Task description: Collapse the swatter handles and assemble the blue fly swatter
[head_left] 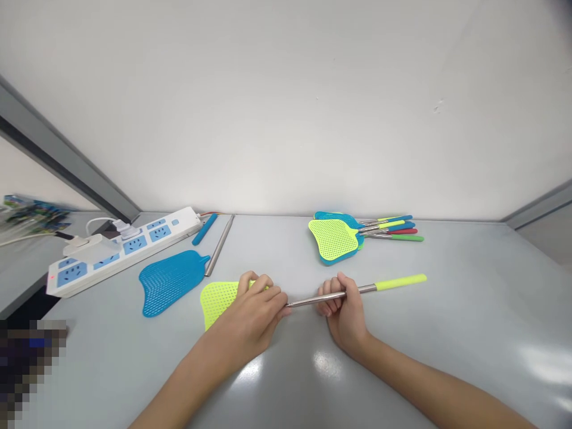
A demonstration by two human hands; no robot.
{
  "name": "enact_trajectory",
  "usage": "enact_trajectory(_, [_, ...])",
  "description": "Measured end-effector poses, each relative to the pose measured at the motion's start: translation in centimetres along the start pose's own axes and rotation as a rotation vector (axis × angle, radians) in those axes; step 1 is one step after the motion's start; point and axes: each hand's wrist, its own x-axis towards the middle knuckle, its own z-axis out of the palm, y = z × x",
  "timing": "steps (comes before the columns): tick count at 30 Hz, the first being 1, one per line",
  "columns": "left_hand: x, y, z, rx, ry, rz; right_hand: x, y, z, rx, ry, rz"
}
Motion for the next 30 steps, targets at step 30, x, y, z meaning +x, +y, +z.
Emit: enact_trajectory(30, [0.0, 1.6, 1.2, 0.000, 0.040, 0.039, -0.3, 0.3, -0.3, 0.051, 0.024, -0.043])
